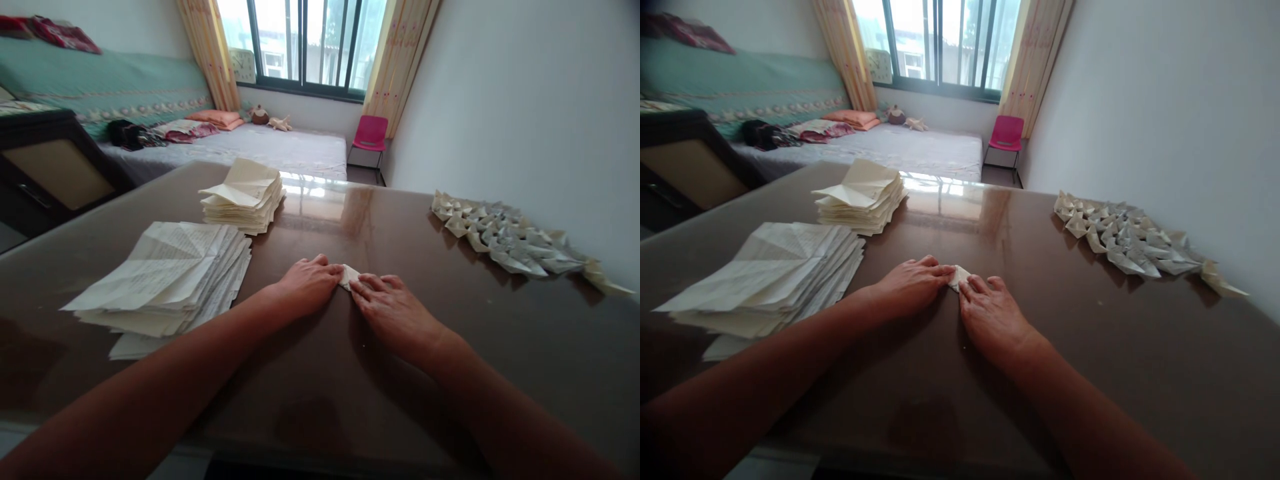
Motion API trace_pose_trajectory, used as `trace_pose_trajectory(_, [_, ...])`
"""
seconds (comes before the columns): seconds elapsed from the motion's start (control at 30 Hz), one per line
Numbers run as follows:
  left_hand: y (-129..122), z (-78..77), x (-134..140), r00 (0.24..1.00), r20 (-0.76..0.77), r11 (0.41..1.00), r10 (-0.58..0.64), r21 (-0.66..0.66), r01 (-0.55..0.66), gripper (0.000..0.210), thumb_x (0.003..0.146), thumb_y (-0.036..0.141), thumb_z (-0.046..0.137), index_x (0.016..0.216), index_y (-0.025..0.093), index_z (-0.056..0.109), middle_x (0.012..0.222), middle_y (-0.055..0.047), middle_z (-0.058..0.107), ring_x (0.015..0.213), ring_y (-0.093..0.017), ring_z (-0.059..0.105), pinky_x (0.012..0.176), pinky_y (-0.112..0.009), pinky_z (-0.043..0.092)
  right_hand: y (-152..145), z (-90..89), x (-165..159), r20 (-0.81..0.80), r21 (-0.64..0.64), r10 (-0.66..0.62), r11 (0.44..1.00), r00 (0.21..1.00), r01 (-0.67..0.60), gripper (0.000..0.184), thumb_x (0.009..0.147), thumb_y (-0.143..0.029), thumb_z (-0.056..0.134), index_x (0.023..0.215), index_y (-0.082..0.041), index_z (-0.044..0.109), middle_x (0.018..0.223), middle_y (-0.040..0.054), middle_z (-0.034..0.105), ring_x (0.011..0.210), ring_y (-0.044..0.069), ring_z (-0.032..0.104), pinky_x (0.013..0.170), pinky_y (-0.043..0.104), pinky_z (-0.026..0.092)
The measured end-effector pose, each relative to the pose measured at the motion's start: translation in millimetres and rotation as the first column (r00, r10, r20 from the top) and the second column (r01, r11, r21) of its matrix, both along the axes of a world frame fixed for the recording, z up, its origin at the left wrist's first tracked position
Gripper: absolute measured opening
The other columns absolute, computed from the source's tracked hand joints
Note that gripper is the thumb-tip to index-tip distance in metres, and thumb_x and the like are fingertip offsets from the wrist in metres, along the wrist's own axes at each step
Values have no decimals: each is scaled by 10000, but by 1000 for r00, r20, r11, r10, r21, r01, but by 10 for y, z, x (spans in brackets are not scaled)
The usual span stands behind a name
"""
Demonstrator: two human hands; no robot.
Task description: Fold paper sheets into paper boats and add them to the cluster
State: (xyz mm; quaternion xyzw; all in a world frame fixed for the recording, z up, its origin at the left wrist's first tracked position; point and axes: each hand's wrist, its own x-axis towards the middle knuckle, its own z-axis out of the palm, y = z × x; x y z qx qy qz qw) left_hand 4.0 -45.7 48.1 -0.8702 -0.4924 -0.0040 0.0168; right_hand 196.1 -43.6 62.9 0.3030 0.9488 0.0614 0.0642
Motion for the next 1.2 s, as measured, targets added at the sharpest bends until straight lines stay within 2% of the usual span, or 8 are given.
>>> trace_pose_trajectory(0.2, [80,-70,-41,998,63,999,12,40,-14,308,920,267,424,1201,285,550,1275,-9,569,1057,-200,478,806,-309,453,64,78,40,-59,-29,-36,999,998,34,325,926,-195,455,1221,-223,590,1254,72,619,1117,231,519,855,373,374])
trace_pose_trajectory(0.47, [77,-111,-57,992,129,998,0,58,-8,335,911,409,435,1181,258,565,1209,-50,564,1093,-220,464,861,-345,430,95,-68,-19,-71,41,17,999,997,-14,435,912,-161,415,1337,-156,504,1427,128,454,1158,286,467,827,406,411])
trace_pose_trajectory(0.6, [98,-125,-66,992,126,999,-1,54,-6,382,900,455,462,1223,270,547,1241,-48,547,1112,-225,458,867,-337,419,222,-35,83,-173,-89,25,995,985,-41,336,890,-152,456,1134,-270,653,1267,33,615,1090,225,519,852,357,419])
trace_pose_trajectory(0.67, [122,-139,-68,991,133,998,4,67,-13,396,893,476,475,1232,284,551,1230,-47,552,1106,-224,462,877,-330,415,347,-69,145,-288,-163,-51,987,956,3,315,885,-130,440,978,-279,702,1102,4,693,1013,191,557,854,315,428])
trace_pose_trajectory(0.8, [167,-181,-81,983,184,995,-3,97,-15,375,890,491,481,1191,300,599,1154,-40,582,1040,-207,492,873,-312,420,560,-277,162,-546,-197,-208,973,812,116,294,916,-245,453,1154,-189,616,1085,71,669,992,187,580,877,316,445])
trace_pose_trajectory(0.93, [171,-206,-83,965,261,996,-25,91,1,329,905,473,463,1106,305,663,1108,-23,620,985,-183,521,859,-283,422,615,-437,99,-535,-255,-212,963,818,83,474,838,-410,600,1250,-179,551,1083,89,628,968,206,568,856,341,463])
trace_pose_trajectory(1.07, [159,-189,-63,968,248,996,-32,93,9,335,914,465,445,1021,282,703,1080,-36,648,976,-195,533,822,-285,433,613,-450,65,-523,-291,-240,952,818,93,450,820,-415,623,1209,-194,578,1050,79,615,893,184,570,807,322,467])
trace_pose_trajectory(1.2, [174,-174,-51,952,302,998,-46,57,30,276,899,403,495,945,243,715,1057,-42,664,973,-196,558,873,-305,429,653,-453,54,-539,-388,-347,911,767,140,459,737,-424,700,1123,-190,616,961,45,627,727,135,558,683,275,465])
